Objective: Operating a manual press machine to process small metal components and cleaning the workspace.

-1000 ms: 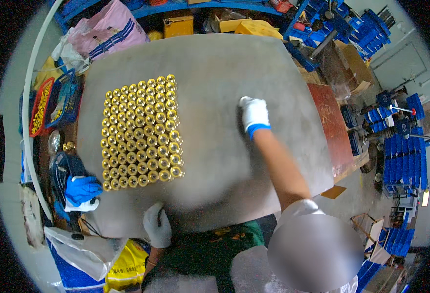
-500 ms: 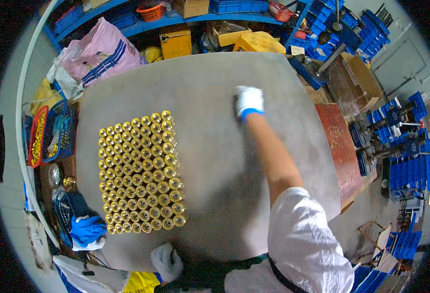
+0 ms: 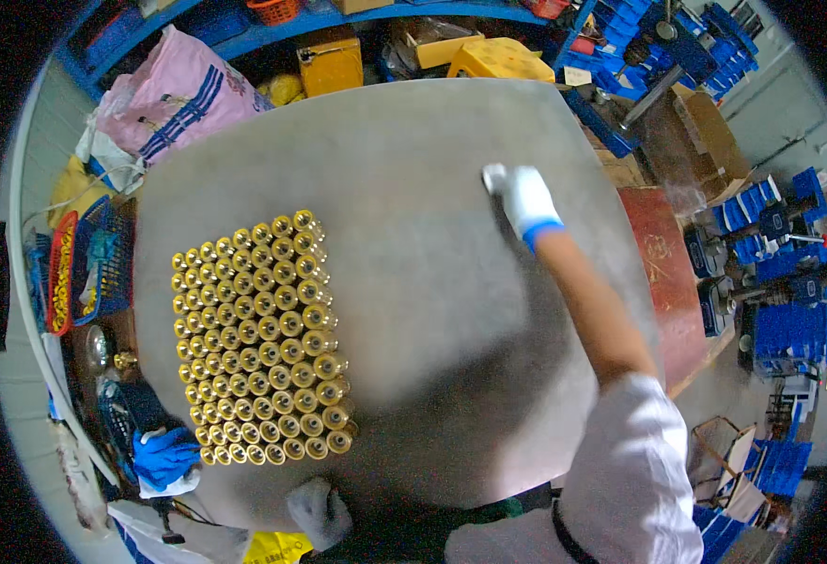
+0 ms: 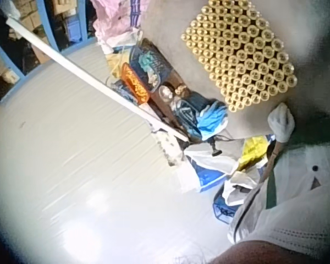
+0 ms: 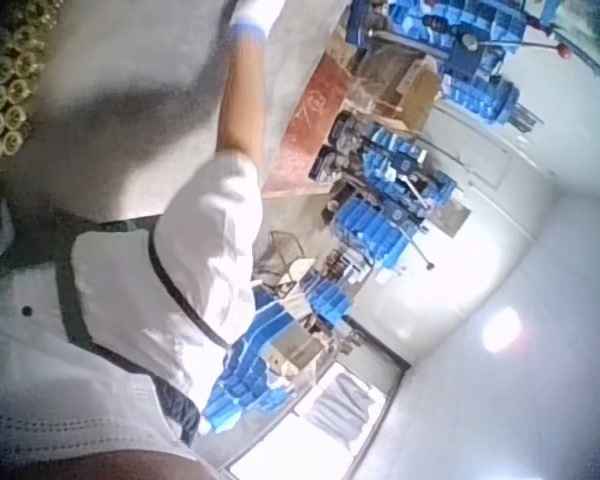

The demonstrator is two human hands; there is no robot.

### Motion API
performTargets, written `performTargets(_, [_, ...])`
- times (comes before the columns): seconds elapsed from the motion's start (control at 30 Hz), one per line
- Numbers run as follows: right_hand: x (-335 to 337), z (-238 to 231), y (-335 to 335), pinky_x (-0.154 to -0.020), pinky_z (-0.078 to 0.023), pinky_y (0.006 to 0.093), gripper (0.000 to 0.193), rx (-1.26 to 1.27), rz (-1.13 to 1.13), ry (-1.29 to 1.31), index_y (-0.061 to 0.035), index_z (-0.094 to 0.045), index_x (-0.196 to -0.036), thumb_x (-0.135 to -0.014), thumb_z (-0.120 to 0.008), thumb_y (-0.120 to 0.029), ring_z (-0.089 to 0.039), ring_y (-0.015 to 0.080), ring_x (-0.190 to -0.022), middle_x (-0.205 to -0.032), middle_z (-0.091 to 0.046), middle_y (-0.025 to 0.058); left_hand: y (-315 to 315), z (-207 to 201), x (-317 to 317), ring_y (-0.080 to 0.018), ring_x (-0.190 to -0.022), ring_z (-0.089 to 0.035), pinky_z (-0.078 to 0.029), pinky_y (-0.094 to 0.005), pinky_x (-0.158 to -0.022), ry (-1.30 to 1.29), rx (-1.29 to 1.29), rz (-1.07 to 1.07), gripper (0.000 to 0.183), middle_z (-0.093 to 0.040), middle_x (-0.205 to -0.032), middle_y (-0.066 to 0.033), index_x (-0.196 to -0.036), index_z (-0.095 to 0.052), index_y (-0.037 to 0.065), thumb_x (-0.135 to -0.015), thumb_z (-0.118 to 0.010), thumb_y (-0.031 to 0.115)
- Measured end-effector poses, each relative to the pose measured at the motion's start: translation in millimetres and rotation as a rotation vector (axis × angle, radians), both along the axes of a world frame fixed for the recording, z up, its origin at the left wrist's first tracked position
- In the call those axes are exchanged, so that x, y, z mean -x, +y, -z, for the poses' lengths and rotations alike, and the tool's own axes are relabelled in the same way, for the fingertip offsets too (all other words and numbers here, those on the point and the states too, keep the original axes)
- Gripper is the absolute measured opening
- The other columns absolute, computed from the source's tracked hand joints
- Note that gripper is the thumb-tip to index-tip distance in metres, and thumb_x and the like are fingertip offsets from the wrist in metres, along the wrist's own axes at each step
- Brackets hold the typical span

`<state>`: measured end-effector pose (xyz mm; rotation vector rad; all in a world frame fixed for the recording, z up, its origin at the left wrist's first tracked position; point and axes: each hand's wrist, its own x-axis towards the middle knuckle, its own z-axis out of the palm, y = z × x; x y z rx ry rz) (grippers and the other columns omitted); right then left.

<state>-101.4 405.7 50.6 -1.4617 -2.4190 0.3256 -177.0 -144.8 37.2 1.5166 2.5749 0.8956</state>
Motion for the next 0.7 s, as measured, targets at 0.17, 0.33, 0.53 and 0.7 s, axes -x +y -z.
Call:
performTargets(0.17, [133, 34, -4, -0.074, -0.050, 0.0383, 0.017, -0.020, -0.399, 0.435, -0.0100, -0.069, -0.085, -0.078, -0.058, -0.019, -0.062, 0.0348, -0.078, -0.085, -0.066, 0.0184, 2, 0, -5, -0.0358, -0.071, -0.055, -0.042, -0.0453, -0.062, 0.015, -0.044, 0.004, 0.032, -0.058, -0.083, -0.0148, -0.098, -0.056, 0.002, -0.067, -0.061, 0.000])
performTargets(0.33, [72, 29, -174, -0.059, -0.047, 0.0457, 0.015, 0.161, -0.727, 0.255, -0.0058, -0.057, -0.078, -0.082, -0.053, -0.020, -0.057, 0.0371, -0.064, -0.070, -0.059, 0.0215, -18, 16, -2, -0.0346, -0.084, -0.055, -0.043, -0.0451, -0.074, -0.065, 0.017, 0.000, 0.030, -0.058, -0.094, -0.0152, -0.100, -0.057, 0.003, -0.070, -0.061, 0.000])
performTargets(0.53, [-97, 1, -269, -0.061, -0.047, 0.0400, 0.007, 0.237, -1.013, 0.235, -0.0100, -0.054, -0.076, -0.079, -0.057, -0.015, -0.058, 0.0273, -0.068, -0.073, -0.056, 0.0112, -15, 6, -5, -0.0380, -0.091, -0.053, -0.042, -0.0470, -0.081, 0.074, -0.002, -0.030, 0.029, -0.058, -0.101, -0.0170, -0.104, -0.057, 0.003, -0.075, -0.061, 0.002])
performTargets(0.7, [-136, -1, -63, -0.048, -0.040, 0.0311, 0.027, 0.276, 0.285, 0.419, 0.0000, -0.055, -0.067, -0.086, -0.051, -0.019, -0.043, 0.0093, -0.055, -0.056, -0.046, 0.0132, -14, 5, -7, -0.0335, -0.086, -0.055, -0.041, -0.0450, -0.078, 0.103, 0.019, -0.059, 0.031, -0.059, -0.097, -0.0143, -0.103, -0.054, 0.006, -0.072, -0.060, -0.002])
